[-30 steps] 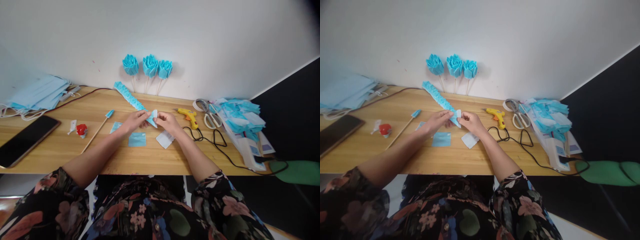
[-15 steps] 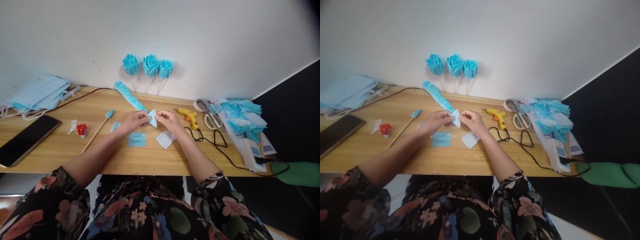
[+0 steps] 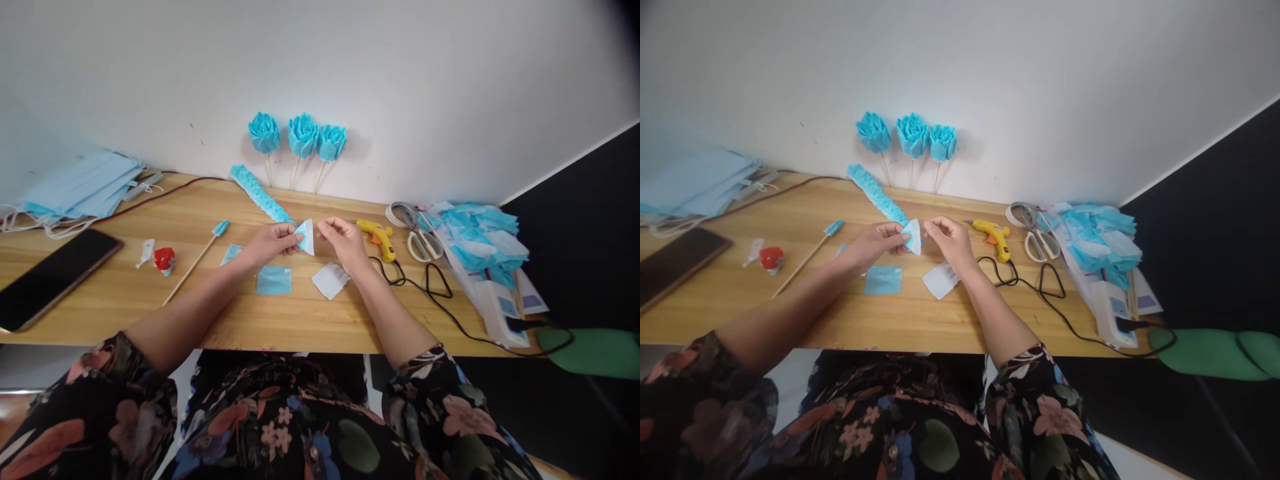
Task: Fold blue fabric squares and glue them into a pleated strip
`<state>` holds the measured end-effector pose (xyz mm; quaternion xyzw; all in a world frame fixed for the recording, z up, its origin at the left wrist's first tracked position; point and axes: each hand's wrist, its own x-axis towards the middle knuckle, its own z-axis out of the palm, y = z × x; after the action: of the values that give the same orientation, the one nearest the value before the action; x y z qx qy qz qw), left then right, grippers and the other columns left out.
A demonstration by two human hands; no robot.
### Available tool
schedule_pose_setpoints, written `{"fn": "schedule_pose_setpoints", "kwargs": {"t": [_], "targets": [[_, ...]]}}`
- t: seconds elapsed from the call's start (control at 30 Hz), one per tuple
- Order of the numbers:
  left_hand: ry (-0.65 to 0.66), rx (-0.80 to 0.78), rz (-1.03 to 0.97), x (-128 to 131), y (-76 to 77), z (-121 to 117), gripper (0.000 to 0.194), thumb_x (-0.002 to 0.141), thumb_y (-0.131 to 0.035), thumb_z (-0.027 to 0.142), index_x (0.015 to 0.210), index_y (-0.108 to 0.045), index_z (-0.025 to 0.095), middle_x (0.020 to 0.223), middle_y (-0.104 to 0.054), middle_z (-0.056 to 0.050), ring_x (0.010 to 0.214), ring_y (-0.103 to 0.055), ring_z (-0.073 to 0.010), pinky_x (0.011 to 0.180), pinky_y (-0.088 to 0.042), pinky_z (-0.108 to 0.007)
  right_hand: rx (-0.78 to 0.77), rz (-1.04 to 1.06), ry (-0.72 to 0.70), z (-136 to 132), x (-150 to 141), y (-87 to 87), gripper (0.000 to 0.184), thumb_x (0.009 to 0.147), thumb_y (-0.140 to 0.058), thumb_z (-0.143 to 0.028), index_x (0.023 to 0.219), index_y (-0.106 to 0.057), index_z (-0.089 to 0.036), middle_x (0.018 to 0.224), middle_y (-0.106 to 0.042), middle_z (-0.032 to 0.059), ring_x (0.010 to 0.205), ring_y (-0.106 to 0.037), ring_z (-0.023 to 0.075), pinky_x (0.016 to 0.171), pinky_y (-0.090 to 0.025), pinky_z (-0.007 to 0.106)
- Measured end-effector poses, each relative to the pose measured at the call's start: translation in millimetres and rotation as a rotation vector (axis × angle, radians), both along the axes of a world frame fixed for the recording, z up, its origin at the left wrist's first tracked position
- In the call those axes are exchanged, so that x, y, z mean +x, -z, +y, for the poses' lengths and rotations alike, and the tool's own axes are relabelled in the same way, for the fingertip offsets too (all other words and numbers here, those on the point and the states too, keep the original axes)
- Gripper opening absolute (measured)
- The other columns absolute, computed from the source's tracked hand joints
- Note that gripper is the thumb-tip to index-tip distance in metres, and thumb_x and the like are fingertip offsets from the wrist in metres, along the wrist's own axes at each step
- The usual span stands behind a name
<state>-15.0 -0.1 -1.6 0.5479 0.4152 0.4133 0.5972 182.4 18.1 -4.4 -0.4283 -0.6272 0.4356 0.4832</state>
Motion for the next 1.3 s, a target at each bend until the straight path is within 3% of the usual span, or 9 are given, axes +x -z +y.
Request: {"fn": "schedule_pose_setpoints", "kwargs": {"t": [0.23,0.4,0.57,0.67,0.73,0.87,1.1,1.2,1.3], "targets": [[-0.095,-0.005,-0.018,-1,-1.5,-1,0.031,0.076,-0.077,0.043,0.071,-0.061,0.016,0.064,-0.064,0.001,0.059,-0.055,-0.0103,0.064,-0.044,-0.026,0.054,0.024,0.177,11,10,-6.9,0.026,0.083,-0.067,-0.045,0.076,-0.065,-0.02,0.071,-0.064,-0.0017,0.071,-0.058,0.0122,0.073,-0.048,0.027],[-0.134,-0.006,-0.018,-1,-2.4,0,0.036,0.071,-0.079,0.048,0.067,-0.06,0.018,0.061,-0.059,0.002,0.056,-0.051,-0.0097,0.06,-0.041,-0.025,0.203,-0.124,0.458,28,61,-33.0,0.025,0.085,-0.06,-0.042,0.079,-0.067,-0.019,0.074,-0.067,-0.0006,0.071,-0.06,0.0133,0.073,-0.048,0.027],[-0.132,0.016,-0.043,0,-6.2,-3,0.036,0.071,-0.079,0.048,0.064,-0.059,0.019,0.06,-0.055,0.002,0.056,-0.047,-0.0098,0.058,-0.038,-0.025,0.124,-0.869,0.581,12,121,-55.8,0.029,0.092,-0.052,-0.035,0.09,-0.075,-0.017,0.086,-0.076,0.0084,0.082,-0.068,0.0215,0.078,-0.048,0.032],[-0.118,0.028,-0.026,2,-10.2,-6,0.037,0.071,-0.078,0.048,0.063,-0.058,0.018,0.059,-0.054,0.002,0.056,-0.046,-0.0097,0.058,-0.037,-0.025,-0.093,-1.286,0.563,-1,134,-51.5,0.038,0.098,-0.045,-0.036,0.095,-0.077,-0.015,0.098,-0.077,0.017,0.093,-0.07,0.0278,0.078,-0.047,0.034],[-0.115,0.037,-0.006,2,-11.6,-8,0.038,0.071,-0.077,0.049,0.061,-0.057,0.018,0.058,-0.054,0.002,0.056,-0.045,-0.0096,0.058,-0.036,-0.025,-0.223,-1.367,0.48,-5,134,-42.9,0.043,0.099,-0.044,-0.042,0.095,-0.077,-0.014,0.102,-0.077,0.0191,0.097,-0.071,0.0291,0.077,-0.047,0.033],[-0.126,0.034,0.003,3,-10.8,-7,0.038,0.07,-0.078,0.049,0.062,-0.057,0.018,0.059,-0.055,0.002,0.056,-0.045,-0.0095,0.058,-0.036,-0.025,-0.306,-1.205,0.4,-2,129,-25.2,0.029,0.089,-0.063,-0.042,0.099,-0.074,-0.017,0.099,-0.078,0.014,0.094,-0.071,0.0288,0.075,-0.048,0.031],[-0.101,-0.003,-0.026,3,-7.5,-4,0.043,0.065,-0.082,0.053,0.062,-0.057,0.018,0.057,-0.055,0.003,0.054,-0.046,-0.0093,0.057,-0.036,-0.025,-0.107,-0.881,0.397,9,118,-23.6,0.031,0.084,-0.063,-0.02,0.115,-0.065,-0.014,0.118,-0.073,0.0116,0.105,-0.068,0.0219,0.091,-0.051,0.033],[-0.106,-0.011,-0.079,1,-5.3,-2,0.045,0.064,-0.083,0.054,0.061,-0.057,0.018,0.057,-0.055,0.003,0.053,-0.046,-0.0091,0.057,-0.036,-0.025,0.023,-0.45,0.411,5,109,-34.5,0.038,0.078,-0.067,-0.018,0.116,-0.062,-0.016,0.116,-0.072,0.0094,0.102,-0.067,0.0192,0.091,-0.054,0.035],[-0.111,-0.021,-0.143,-1,-3.4,1,0.043,0.065,-0.084,0.051,0.061,-0.056,0.018,0.056,-0.055,0.003,0.053,-0.045,-0.0086,0.056,-0.035,-0.024,0.008,-0.03,0.307,-12,98,-47.3,0.037,0.072,-0.077,-0.027,0.106,-0.065,-0.021,0.102,-0.069,0.0024,0.086,-0.064,0.0148,0.074,-0.058,0.029]]}}
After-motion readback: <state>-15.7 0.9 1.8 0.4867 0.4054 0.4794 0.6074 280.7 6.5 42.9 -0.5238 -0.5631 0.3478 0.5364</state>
